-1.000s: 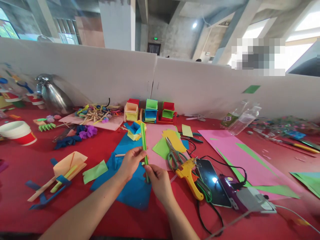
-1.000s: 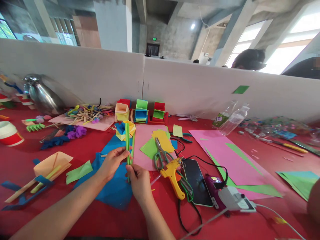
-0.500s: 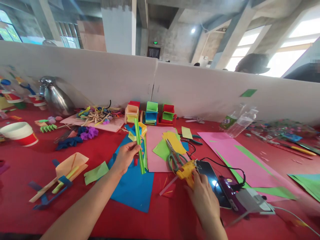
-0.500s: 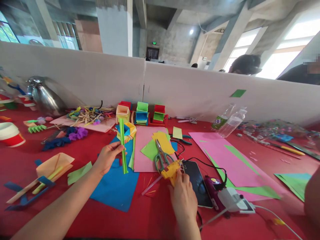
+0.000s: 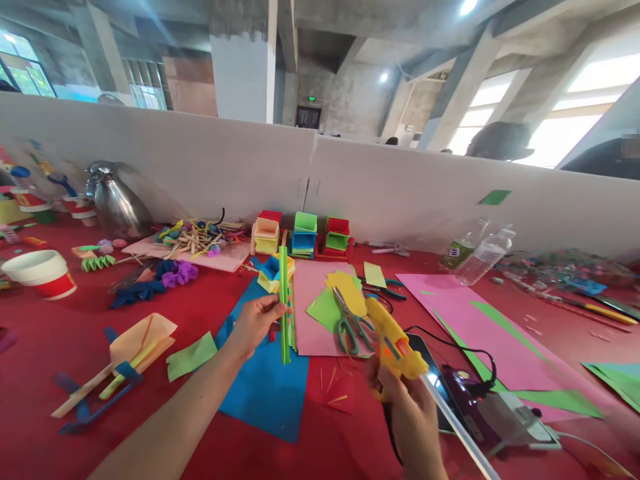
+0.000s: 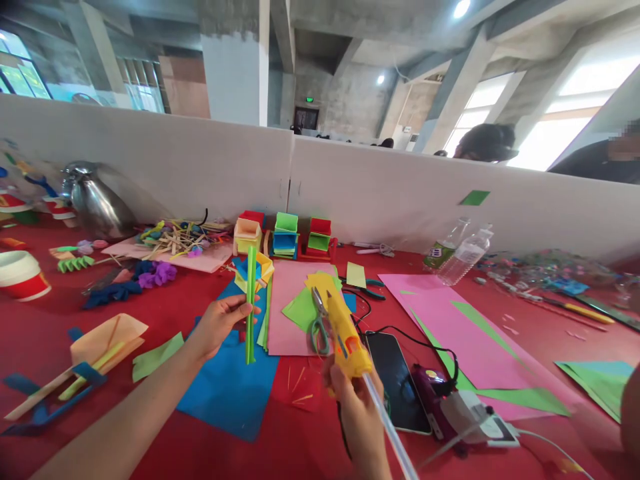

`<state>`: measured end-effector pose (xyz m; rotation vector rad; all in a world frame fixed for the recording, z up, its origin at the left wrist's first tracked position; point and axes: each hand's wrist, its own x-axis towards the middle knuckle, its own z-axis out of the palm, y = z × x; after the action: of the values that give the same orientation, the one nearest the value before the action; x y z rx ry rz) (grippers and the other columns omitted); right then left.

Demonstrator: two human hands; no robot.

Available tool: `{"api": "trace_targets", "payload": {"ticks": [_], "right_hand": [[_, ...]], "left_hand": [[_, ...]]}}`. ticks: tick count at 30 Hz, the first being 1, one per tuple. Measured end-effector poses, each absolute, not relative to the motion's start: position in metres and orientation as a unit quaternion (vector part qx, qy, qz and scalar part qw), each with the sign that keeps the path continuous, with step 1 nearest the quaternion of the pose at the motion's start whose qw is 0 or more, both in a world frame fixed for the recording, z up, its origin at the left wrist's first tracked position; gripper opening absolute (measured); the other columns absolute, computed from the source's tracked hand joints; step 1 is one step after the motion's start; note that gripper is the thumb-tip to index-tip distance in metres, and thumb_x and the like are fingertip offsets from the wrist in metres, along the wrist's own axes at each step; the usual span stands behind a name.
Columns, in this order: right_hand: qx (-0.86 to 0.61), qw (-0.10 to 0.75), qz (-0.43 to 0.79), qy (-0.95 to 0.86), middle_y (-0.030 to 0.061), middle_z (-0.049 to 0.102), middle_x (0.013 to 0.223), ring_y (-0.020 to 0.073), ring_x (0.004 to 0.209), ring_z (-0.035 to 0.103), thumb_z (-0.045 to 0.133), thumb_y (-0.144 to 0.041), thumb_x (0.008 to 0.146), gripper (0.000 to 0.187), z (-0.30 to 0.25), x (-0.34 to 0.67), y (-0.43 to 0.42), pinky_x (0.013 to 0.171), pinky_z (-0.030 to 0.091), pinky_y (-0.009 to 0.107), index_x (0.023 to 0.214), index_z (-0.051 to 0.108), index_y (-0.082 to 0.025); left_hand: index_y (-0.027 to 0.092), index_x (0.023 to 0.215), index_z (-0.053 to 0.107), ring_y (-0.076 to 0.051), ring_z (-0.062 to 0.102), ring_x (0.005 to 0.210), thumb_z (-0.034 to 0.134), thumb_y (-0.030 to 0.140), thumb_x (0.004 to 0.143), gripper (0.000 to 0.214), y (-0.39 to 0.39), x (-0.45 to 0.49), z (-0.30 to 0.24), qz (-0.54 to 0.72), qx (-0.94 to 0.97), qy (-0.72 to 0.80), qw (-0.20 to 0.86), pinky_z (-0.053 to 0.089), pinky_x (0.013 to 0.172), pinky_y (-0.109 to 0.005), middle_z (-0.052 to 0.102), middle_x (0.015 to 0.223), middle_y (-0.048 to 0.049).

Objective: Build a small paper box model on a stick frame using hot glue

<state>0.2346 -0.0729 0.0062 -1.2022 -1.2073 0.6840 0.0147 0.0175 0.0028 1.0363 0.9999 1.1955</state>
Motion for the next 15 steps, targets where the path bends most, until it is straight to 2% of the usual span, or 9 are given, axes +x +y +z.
{"api": "trace_targets", "payload": {"ticks": [2,5,10,15], "right_hand": [[-0.493,0.6,0.383,-0.5,-0.0015,0.048,0.057,0.0097,0.048,0.041,0.05,-0.039,0.079,0.031,0.011,0.218,-0.069,0.044,0.036,0.021,0.098,0.056,-0.015],[-0.498,0.574,0.427,-0.49,-0.0048,0.044,0.05,0.0081,0.043,0.037,0.054,-0.043,0.077,0.036,0.013,0.198,-0.062,0.04,0.031,0.019,0.099,0.054,-0.014],[-0.514,0.539,0.422,-0.517,-0.0041,0.045,0.049,0.0096,0.042,0.04,0.059,-0.044,0.072,0.038,0.007,0.183,-0.059,0.04,0.035,0.021,0.093,0.055,-0.013],[-0.514,0.525,0.374,-0.566,-0.0029,0.046,0.05,0.0099,0.044,0.042,0.055,-0.041,0.075,0.026,-0.005,0.183,-0.06,0.039,0.035,0.02,0.078,0.055,-0.015]], "left_hand": [[0.015,0.088,0.066,-0.012,0.059,0.059,0.067,0.039,0.064,0.034,0.016,0.017,0.001,0.502,0.451,0.433,0.597,0.046,0.051,-0.021,0.069,0.077,-0.0039],[0.014,0.091,0.066,-0.012,0.059,0.06,0.066,0.039,0.066,0.035,0.014,0.021,-0.003,0.483,0.465,0.431,0.604,0.045,0.051,-0.02,0.069,0.079,-0.0055],[0.014,0.098,0.065,-0.014,0.06,0.068,0.063,0.041,0.07,0.039,0.013,0.024,-0.008,0.467,0.491,0.413,0.608,0.048,0.058,-0.023,0.069,0.082,-0.0068],[0.014,0.105,0.062,-0.013,0.058,0.062,0.063,0.041,0.07,0.044,0.014,0.023,-0.01,0.475,0.48,0.394,0.624,0.049,0.057,-0.024,0.068,0.082,-0.0061]]}}
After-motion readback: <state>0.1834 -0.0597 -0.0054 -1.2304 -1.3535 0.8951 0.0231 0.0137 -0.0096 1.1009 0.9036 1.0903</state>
